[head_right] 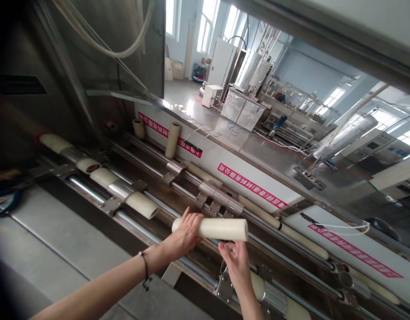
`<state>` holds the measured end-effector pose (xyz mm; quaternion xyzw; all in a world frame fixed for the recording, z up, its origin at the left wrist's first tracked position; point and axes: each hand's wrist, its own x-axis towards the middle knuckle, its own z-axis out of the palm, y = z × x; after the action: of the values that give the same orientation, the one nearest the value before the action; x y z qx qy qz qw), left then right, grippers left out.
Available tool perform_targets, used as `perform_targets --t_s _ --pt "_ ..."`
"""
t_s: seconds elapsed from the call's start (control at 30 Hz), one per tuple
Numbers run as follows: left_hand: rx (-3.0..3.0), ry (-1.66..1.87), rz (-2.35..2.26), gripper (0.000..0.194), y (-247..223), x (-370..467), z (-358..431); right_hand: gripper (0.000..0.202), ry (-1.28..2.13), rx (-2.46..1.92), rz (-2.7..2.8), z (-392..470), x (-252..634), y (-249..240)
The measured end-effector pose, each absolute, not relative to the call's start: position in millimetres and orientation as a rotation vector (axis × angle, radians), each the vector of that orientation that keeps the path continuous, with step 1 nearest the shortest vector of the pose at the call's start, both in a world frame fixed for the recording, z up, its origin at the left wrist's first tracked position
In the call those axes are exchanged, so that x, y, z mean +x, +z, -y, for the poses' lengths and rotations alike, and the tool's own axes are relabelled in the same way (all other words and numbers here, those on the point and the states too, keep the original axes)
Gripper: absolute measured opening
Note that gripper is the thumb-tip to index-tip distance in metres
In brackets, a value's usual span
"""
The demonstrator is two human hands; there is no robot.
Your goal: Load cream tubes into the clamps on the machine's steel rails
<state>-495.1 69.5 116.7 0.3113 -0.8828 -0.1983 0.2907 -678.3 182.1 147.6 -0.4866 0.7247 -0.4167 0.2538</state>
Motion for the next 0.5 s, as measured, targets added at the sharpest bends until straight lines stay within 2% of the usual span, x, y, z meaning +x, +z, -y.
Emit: perform_targets --t_s 0.13,0.27,0.37,0.5 --pt "0.869 -0.599 2.276 0.064 126.9 -511.7 -78.7 0.047 -1.293 -1.116 -1.878 -143.7 -660.6 169.7" --pt "0.975 -0.512 2.2 0.087 117.2 -483.9 -85.9 0.057 -1.536 -1.131 -1.942 -108.8 -679.9 186.5" --pt "1.095 -0.456 2.14 0.071 82.8 -433.8 -109.2 0.057 -1.652 -1.308 -2.106 -71.9 -708.7 195.3" --pt "1.299 -0.365 2.034 0.061 21.2 -369.8 -162.2 0.047 -1.489 -1.601 -2.261 -11.9 -748.1 185.9"
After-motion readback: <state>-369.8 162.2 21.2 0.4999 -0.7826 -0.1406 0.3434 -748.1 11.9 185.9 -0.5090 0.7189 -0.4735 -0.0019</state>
